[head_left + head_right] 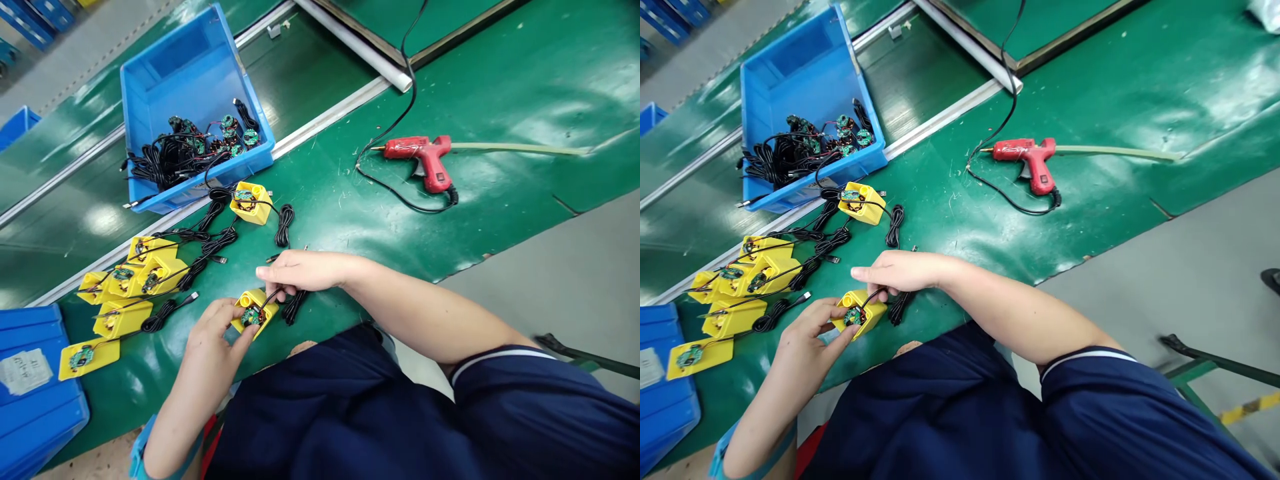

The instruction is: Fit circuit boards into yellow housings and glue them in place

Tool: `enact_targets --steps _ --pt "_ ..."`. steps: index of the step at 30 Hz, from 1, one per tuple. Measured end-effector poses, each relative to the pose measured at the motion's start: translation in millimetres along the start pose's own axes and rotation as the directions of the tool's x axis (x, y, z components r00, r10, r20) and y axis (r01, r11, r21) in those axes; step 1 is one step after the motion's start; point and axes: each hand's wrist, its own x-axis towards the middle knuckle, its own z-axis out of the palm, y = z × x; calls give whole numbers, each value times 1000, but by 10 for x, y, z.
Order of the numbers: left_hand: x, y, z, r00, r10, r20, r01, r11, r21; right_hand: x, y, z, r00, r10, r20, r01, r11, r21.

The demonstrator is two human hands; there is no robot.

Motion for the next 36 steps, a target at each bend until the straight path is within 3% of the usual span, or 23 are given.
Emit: enact_targets --steps 4,7,12,14,16,19,21,24,28,29,30,33,36 --pt "7 35 -1 1000 -27 7 27 999 -31 -87 -38 -81 993 -14 116 15 1000 -2" --pt "5 42 4 999 -36 -5 36 999 -37 -78 -30 -48 996 21 88 -25 999 44" --pt "-2 21 16 999 -30 -18 30 999 -39 43 45 66 991 132 26 -134 952 275" --pt "-4 13 19 999 -26 -24 25 999 -41 81 62 80 986 155 -62 -128 939 319" --pt "-8 9 21 999 -23 -27 22 999 -45 81 57 63 959 117 -259 -48 965 257" --pt "-13 12 19 999 -16 -29 15 999 -48 -5 9 -18 821 -56 -569 93 995 36" --pt "-13 20 13 1000 -9 -30 7 999 -46 -99 -32 -87 704 -195 -683 189 978 -85" --pt "-8 34 8 1000 -16 -22 15 998 -56 -222 -67 -162 567 -348 -746 277 934 -225" --pt "-7 47 18 999 -49 -21 47 997 -61 -263 -37 -146 409 -429 -806 235 902 -361" --pt "-7 50 20 999 -47 -25 45 997 -59 -255 -22 -125 400 -445 -801 218 895 -389" --pt "-6 54 22 999 -38 -28 37 998 -54 -244 -7 -99 422 -459 -782 208 888 -409" --pt "1 78 9 1000 -3 -22 2 1000 -27 -221 25 -8 569 -489 -661 214 864 -455" --pt "12 118 -26 1000 -6 31 7 1000 -13 -251 14 114 638 -591 -493 244 763 -599"
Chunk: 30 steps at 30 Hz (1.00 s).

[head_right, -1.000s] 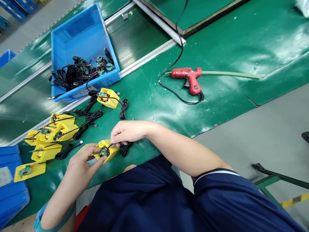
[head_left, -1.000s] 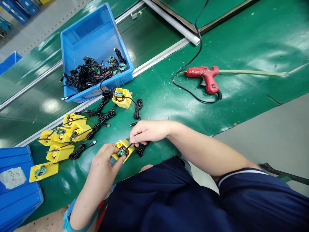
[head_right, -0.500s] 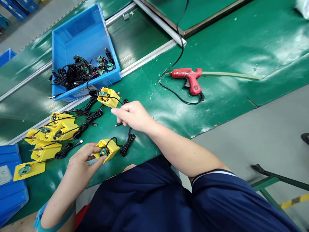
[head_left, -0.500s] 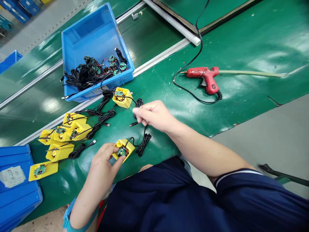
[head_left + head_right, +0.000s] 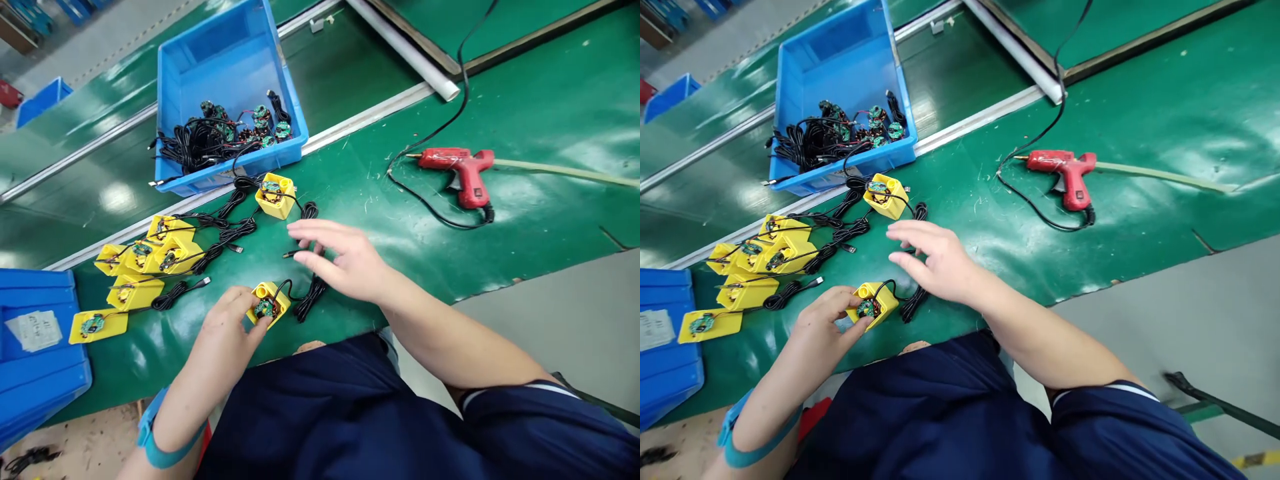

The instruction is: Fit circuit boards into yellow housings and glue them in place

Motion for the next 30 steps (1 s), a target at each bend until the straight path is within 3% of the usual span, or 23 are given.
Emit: enact_targets --steps 4,7,10,17,25,30 --pt "10 51 -41 998 -31 61 32 999 -6 -135 -198 53 956 -181 232 215 968 -133" --pt "0 52 -47 996 -38 76 39 999 -6 -231 -318 121 894 -171 415 269 944 -191" --pt "-35 12 -38 997 -23 68 24 1000 -20 -287 -379 194 846 -132 516 297 921 -252" --pt "-234 -140 52 995 67 -76 -73 993 -88 -314 -467 284 814 -72 576 339 864 -371" --pt "-446 -271 291 925 325 -198 -279 933 228 -320 -530 338 795 -64 604 414 785 -462" --pt "-444 -278 319 919 353 -175 -282 900 333 -340 -508 347 796 -95 597 417 801 -429"
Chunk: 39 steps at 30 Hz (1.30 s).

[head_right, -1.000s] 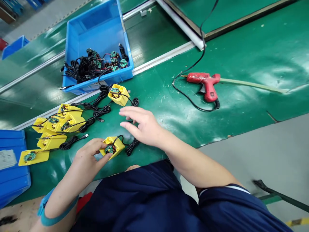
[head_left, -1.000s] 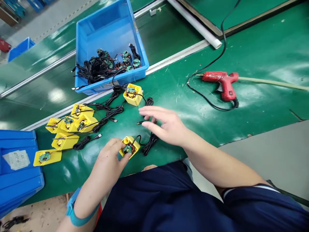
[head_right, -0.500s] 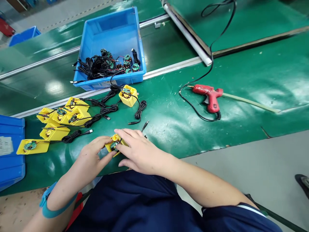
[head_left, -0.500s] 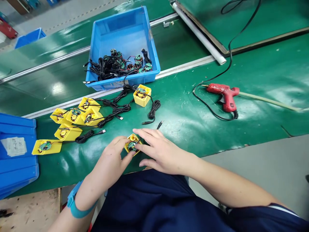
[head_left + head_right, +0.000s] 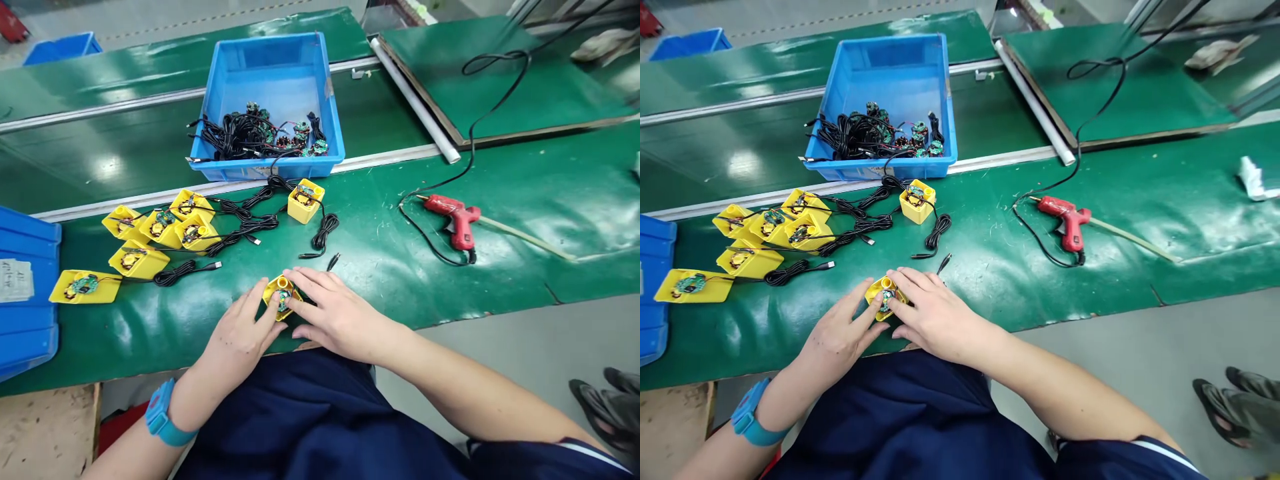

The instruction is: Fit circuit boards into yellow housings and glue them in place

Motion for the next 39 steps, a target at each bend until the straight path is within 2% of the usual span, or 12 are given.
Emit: enact_targets --steps 3,5,6,9,12,14,16,20,24,26,32,39 --pt "15 6 -8 1000 15 -9 -15 999 31 -4 97 10 995 24 -92 -16 995 94" --pt "26 11 -13 999 21 -33 -20 999 44 -35 232 4 965 161 -207 -150 986 70" --pt "29 11 -13 999 22 -45 -20 999 45 -69 318 -7 922 269 -277 -272 962 29" --pt "22 1 -5 998 12 -63 -12 1000 3 -271 576 -87 668 585 -460 -669 743 -27" --pt "-13 -26 16 997 -24 -70 18 996 -86 -575 697 -196 401 755 -519 -869 493 46" --pt "-41 -47 34 996 -63 -68 51 986 -159 -762 665 -229 334 783 -525 -898 434 76" --pt "-61 -66 52 992 -113 -50 98 966 -239 -893 570 -203 393 770 -503 -860 501 95" --pt "-46 -104 83 985 -174 -8 158 914 -373 -963 343 -33 628 650 -428 -660 736 151" --pt "73 -161 77 990 -119 80 142 882 -449 -870 213 106 821 493 -289 -474 870 137" --pt "152 -194 62 989 -64 136 122 872 -474 -786 198 144 889 408 -210 -392 913 112" --pt "254 -238 49 970 -26 243 149 852 -502 -529 268 254 948 309 -69 -305 950 67" --pt "198 -224 90 978 -77 195 155 893 -422 -504 366 339 935 327 -138 -321 945 69"
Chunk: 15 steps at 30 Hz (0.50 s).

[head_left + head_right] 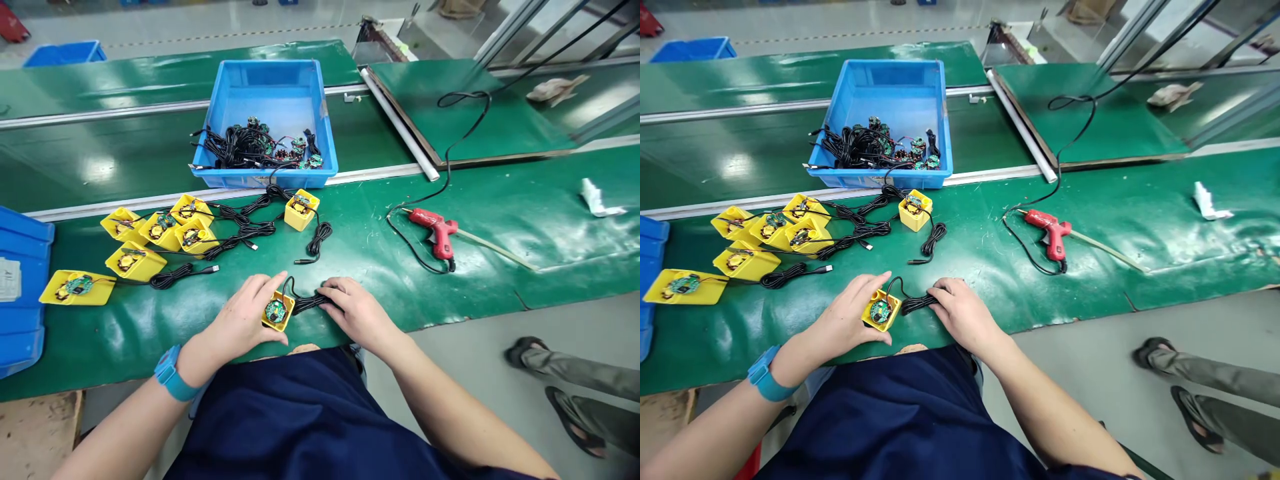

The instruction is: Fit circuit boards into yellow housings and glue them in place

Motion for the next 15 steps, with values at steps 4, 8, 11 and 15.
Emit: enact_targets --steps 4,8,11,15 --pt "0 26 -22 998 23 54 -22 1000 -15 -22 -8 21 999 28 -39 -28 999 24" --pt "-2 57 -86 990 22 137 -21 1000 -13 -30 -32 35 996 54 -75 -52 998 31" --pt "-11 66 -123 986 16 166 -14 1000 -17 -44 -28 45 992 81 -97 -80 997 19" --pt "-50 88 -105 991 28 132 -28 1000 -4 -53 -34 100 984 99 -145 -101 995 -3"
